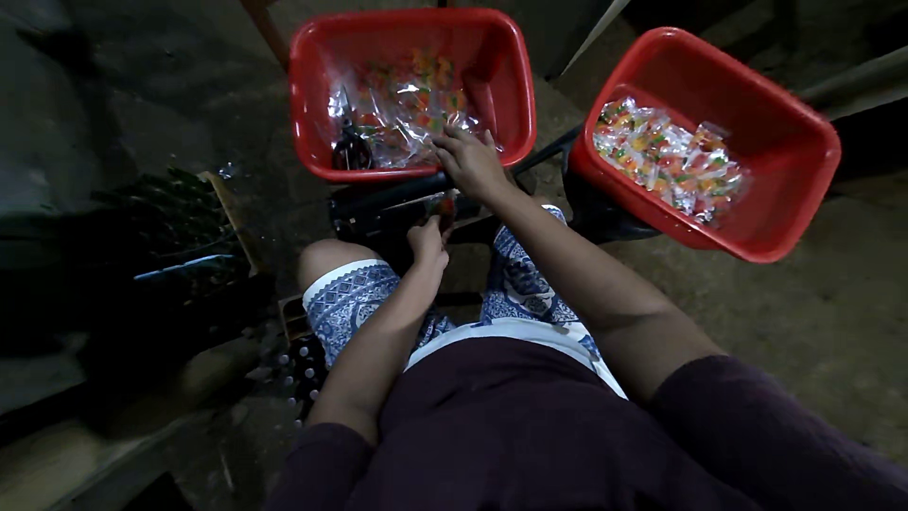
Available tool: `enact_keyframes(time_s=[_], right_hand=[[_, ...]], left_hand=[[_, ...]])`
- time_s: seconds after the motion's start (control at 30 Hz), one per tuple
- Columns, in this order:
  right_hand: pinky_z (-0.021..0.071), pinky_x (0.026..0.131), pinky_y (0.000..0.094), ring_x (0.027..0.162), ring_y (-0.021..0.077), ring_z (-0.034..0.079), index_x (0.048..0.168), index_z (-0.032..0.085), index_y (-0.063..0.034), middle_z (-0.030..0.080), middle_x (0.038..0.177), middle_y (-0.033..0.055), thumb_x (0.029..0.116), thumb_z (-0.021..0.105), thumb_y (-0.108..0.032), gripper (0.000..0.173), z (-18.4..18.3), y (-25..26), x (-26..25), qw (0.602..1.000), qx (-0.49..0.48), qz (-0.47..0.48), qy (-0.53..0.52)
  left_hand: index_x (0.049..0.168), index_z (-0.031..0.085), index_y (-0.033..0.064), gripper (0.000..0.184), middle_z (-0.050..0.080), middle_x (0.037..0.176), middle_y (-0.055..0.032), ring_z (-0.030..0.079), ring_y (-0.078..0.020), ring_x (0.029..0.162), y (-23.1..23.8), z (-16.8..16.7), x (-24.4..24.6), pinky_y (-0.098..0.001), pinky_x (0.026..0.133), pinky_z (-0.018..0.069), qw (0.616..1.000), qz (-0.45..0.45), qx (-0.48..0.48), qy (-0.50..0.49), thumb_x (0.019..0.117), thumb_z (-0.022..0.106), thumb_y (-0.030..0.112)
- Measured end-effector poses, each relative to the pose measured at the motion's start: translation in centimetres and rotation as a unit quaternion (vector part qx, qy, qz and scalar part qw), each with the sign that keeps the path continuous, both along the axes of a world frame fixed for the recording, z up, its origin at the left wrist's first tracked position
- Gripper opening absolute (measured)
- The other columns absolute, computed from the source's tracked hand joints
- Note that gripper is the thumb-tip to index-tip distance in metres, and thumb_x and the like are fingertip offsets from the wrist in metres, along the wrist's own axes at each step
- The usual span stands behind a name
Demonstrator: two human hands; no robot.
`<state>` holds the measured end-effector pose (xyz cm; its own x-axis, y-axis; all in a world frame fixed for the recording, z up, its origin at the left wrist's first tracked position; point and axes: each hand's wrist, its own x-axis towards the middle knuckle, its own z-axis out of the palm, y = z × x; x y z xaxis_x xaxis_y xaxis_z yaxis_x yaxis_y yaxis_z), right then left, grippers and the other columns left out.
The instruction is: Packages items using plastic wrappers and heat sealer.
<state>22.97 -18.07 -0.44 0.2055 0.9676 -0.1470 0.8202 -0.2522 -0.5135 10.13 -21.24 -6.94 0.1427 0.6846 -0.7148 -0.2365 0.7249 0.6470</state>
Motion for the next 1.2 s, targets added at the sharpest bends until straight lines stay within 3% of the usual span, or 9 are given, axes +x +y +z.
enact_keyframes(time_s=[0.17, 0.3, 0.4, 0.57, 0.97, 1.1, 1.2], right_hand=[[0.0081, 0.121, 0.0710, 0.148, 0.0311, 0.041, 0.143, 0.061, -0.0114, 0.050, 0.155, 0.0128, 0.1106, 0.037, -0.025, 0.043, -3.2, -1.1, 0.2, 0.999, 0.022, -0.034, 0.020], [0.0054, 0.120, 0.0732, 0.150, 0.0322, 0.038, 0.142, 0.062, -0.0108, 0.050, 0.156, 0.0116, 0.1100, 0.037, -0.022, 0.042, -4.3, -1.6, 0.1, 0.998, 0.037, -0.047, 0.021], [0.0033, 0.119, 0.0740, 0.151, 0.0323, 0.035, 0.141, 0.062, -0.0112, 0.053, 0.154, 0.0087, 0.1102, 0.036, -0.024, 0.042, -5.4, -1.8, 0.0, 0.997, 0.062, -0.054, 0.001], [0.0062, 0.121, 0.0708, 0.150, 0.0311, 0.039, 0.139, 0.065, -0.0137, 0.059, 0.148, 0.0059, 0.1095, 0.038, -0.023, 0.041, -6.6, -1.8, -0.1, 0.995, 0.081, -0.059, -0.024], [0.0053, 0.121, 0.0704, 0.151, 0.0323, 0.037, 0.139, 0.064, -0.0143, 0.059, 0.148, 0.0062, 0.1093, 0.038, -0.022, 0.040, -6.2, -1.8, 0.0, 0.996, 0.075, -0.051, -0.011], [0.0032, 0.118, 0.0754, 0.153, 0.0343, 0.030, 0.143, 0.062, -0.0165, 0.052, 0.154, 0.0073, 0.1107, 0.038, -0.029, 0.042, -4.6, -1.6, 0.3, 0.999, 0.025, -0.044, 0.005], [0.0032, 0.116, 0.0781, 0.149, 0.0342, 0.037, 0.131, 0.069, -0.0140, 0.062, 0.142, 0.0074, 0.1077, 0.045, -0.036, 0.040, -1.8, -1.2, 0.6, 0.997, 0.050, -0.044, 0.031]], left_hand=[[0.125, 0.052, -0.0053, 0.025, 0.061, 0.110, -0.0148, 0.065, -0.0166, 0.088, 0.0, 0.2, 0.0, -0.0294, 0.079, 0.0583, 1.000, 0.014, -0.021, -0.016, 0.1041, 0.057, 0.009], [0.120, 0.050, -0.0044, 0.024, 0.061, 0.105, -0.0134, 0.066, -0.0144, 0.085, -0.1, 0.2, 0.1, -0.0270, 0.077, 0.0587, 0.999, 0.019, -0.017, -0.021, 0.1047, 0.058, 0.012], [0.128, 0.048, -0.0069, 0.033, 0.060, 0.114, -0.0161, 0.068, -0.0165, 0.094, -0.2, 0.1, 0.1, -0.0279, 0.084, 0.0583, 1.000, 0.011, -0.011, -0.025, 0.1054, 0.057, 0.015], [0.120, 0.052, -0.0052, 0.028, 0.063, 0.108, -0.0134, 0.068, -0.0158, 0.091, -0.2, 0.5, 0.2, -0.0284, 0.082, 0.0586, 1.000, 0.014, -0.010, -0.013, 0.1039, 0.060, 0.016], [0.120, 0.053, -0.0046, 0.029, 0.065, 0.108, -0.0137, 0.069, -0.0158, 0.092, -0.3, 0.6, 0.2, -0.0287, 0.082, 0.0583, 1.000, 0.010, -0.004, -0.001, 0.1035, 0.062, 0.018], [0.121, 0.052, -0.0047, 0.027, 0.062, 0.108, -0.0142, 0.066, -0.0160, 0.088, -0.3, 0.6, 0.5, -0.0285, 0.079, 0.0579, 1.000, 0.016, -0.005, 0.013, 0.1038, 0.060, 0.014], [0.123, 0.056, -0.0042, 0.024, 0.064, 0.109, -0.0159, 0.065, -0.0187, 0.091, -0.2, 0.6, 0.5, -0.0318, 0.080, 0.0568, 1.000, 0.003, 0.012, 0.027, 0.1045, 0.055, 0.011]])
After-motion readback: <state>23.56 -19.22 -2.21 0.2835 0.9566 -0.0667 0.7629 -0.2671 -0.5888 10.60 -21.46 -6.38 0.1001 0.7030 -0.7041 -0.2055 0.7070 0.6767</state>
